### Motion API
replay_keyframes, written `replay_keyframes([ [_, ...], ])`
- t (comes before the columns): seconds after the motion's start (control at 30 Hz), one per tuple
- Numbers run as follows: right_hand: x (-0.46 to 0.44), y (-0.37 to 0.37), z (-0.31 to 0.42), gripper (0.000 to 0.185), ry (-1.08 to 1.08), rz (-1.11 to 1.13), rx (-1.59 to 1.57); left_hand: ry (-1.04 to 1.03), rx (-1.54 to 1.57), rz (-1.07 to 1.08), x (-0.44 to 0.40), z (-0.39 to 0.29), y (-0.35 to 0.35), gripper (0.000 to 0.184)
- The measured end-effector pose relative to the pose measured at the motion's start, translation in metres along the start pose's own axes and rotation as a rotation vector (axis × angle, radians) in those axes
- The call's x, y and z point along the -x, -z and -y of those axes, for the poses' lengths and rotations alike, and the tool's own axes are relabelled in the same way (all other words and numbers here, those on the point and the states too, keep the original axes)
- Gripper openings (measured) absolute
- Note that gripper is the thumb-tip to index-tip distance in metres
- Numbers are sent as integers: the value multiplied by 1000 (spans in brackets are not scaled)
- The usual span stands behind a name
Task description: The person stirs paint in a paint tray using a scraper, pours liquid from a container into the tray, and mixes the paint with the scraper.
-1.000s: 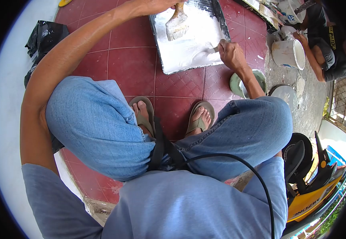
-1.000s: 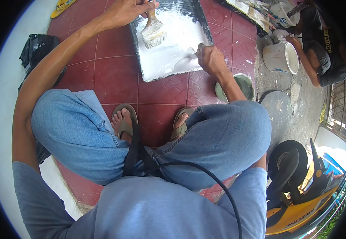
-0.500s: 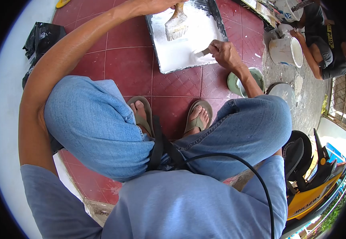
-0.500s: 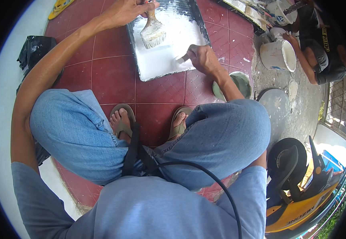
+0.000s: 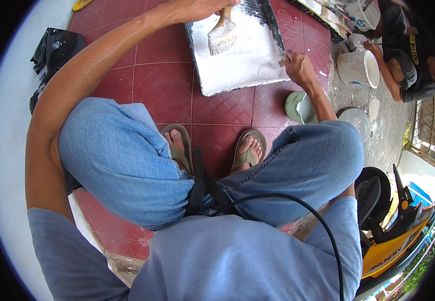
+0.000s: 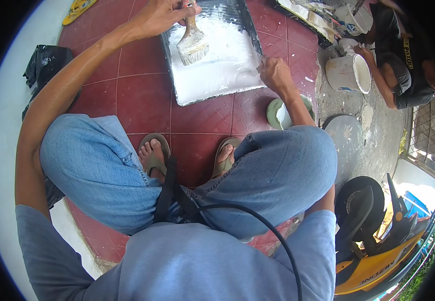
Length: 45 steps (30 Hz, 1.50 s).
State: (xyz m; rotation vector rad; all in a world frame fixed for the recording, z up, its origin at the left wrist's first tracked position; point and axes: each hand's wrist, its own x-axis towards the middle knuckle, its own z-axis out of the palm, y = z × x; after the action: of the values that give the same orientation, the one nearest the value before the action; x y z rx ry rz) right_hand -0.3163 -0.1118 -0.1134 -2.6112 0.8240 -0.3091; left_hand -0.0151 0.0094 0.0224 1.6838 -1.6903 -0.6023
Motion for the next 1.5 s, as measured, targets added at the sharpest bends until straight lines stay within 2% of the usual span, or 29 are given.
replay_keyframes([
  [0.07, 9, -5, -1, 15, 42, 91, -15, 8, 49, 3, 0, 1, 0, 28],
  [0.17, 1, -1, 5, 19, 1, 34, -213, -13, 24, 9, -2, 3, -3, 29],
  [0.3, 1, 10, -3, 15, -106, -43, -14, -21, 7, -2, 1, -1, -3, 29],
  [0.37, 6, -3, -5, 15, -57, 34, 39, 6, 45, 9, 3, -4, -1, 28],
  [0.43, 5, 0, 11, 15, -45, 134, -205, 9, 51, 22, 3, -4, -2, 28],
  [0.53, -4, -3, 3, 15, -67, -54, -237, -15, 10, 26, 2, -3, -2, 27],
  [0.63, 1, 4, 1, 17, -33, -59, 90, 5, 8, 20, 2, -5, -2, 26],
  [0.67, 6, 4, 5, 17, 3, -57, 114, 31, 22, 25, 2, -6, -2, 26],
  [0.77, 8, 7, 14, 16, -28, 81, -188, 21, -27, 15, 2, -4, -1, 24],
  [0.8, 4, 6, 9, 16, -60, 42, -214, 4, -60, 9, 2, -5, -1, 24],
  [0.93, -1, 7, -10, 17, -67, -139, 54, 51, -1, 14, 2, -7, -3, 25],
  [1.07, 3, 5, -7, 17, 6, 7, -34, 53, 18, 12, 2, -5, -2, 25],
  [1.17, -8, 15, 1, 18, -105, -69, -2, 37, 5, 24, 2, -3, -3, 25],
  [1.3, -8, 14, 8, 17, 37, -170, 120, 62, 3, 33, 0, -5, -1, 25],
  [1.4, -2, 15, 14, 16, 37, -56, 85, 23, 8, 8, -1, 0, -2, 26],
  [1.5, -7, 25, 21, 15, 24, -92, 90, 20, -2, 13, -1, 2, -3, 26],
])
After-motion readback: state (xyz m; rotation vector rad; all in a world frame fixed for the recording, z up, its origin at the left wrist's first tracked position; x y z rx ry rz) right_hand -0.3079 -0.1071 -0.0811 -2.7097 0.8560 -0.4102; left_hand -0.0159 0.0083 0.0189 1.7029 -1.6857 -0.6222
